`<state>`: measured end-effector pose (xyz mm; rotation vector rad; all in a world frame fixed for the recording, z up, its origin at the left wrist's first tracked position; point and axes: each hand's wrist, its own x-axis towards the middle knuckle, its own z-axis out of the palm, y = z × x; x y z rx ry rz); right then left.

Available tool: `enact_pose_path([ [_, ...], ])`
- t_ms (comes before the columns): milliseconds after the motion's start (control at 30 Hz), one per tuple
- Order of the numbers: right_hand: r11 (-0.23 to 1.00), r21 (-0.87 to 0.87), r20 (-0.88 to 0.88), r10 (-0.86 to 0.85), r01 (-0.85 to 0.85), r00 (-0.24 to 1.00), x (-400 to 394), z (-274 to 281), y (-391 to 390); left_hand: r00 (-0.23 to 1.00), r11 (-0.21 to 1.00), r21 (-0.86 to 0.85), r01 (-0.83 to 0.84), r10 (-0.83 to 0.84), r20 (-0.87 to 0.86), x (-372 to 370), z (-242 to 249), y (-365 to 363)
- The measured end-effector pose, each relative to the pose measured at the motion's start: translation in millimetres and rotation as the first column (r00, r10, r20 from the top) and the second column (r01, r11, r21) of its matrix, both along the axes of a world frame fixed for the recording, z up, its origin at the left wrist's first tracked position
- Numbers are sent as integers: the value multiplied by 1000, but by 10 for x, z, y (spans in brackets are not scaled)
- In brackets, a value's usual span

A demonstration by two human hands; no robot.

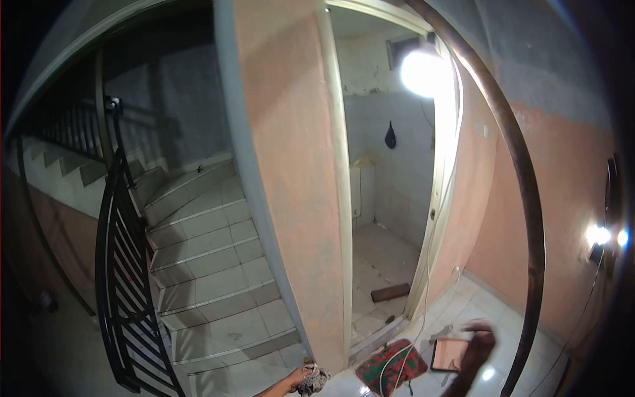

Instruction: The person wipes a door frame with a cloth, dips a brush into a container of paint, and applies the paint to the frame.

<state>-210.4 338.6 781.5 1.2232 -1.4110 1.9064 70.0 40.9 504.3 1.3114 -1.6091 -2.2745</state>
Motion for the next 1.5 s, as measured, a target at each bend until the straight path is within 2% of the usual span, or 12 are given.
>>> enact_pose_path([
  [33,950,-281,499,264,-133,825,75,-622,-236,998,998,17,-53,54,-22,35,-38,5],
  [67,987,160,555,-91,1,827,132,-1029,-320,996,996,41,-84,85,-14,132,-75,36],
  [133,925,276,852,-109,-263,513,376,-1897,-359,997,1000,-10,-24,25,73,208,-100,-1],
  [167,885,405,761,-187,-231,621,546,-2415,-302,993,996,-41,-76,79,83,197,-48,51],
  [267,598,686,727,-542,-415,421,1092,-3171,216,984,996,83,-19,4,179,182,-119,103],
  [433,579,697,674,-731,-424,110,1811,-4508,1141,882,955,93,283,-297,365,78,-688,119],
  [633,695,645,654,-717,-319,-240,2445,-4749,1403,769,862,-96,498,-389,507,-39,-1308,23],
  [933,626,720,584,-779,-298,-226,2838,-6249,696,594,637,-167,753,-548,589,-439,-2862,-130],
  [1000,455,793,490,-872,-405,-19,2974,-6867,619,524,492,-254,833,-553,648,-603,-3377,-27],
  [1133,596,745,569,-802,-300,-180,2631,-7534,414,399,321,-242,916,-650,647,-818,-4354,178],
  [1333,456,798,450,-886,-394,-114,1804,-8079,231,493,319,-376,870,-595,635,-1332,-5571,575],
  [1500,448,831,461,-886,-328,-43,1708,-8737,141,168,73,-155,985,-598,784,-1536,-6128,686],
])
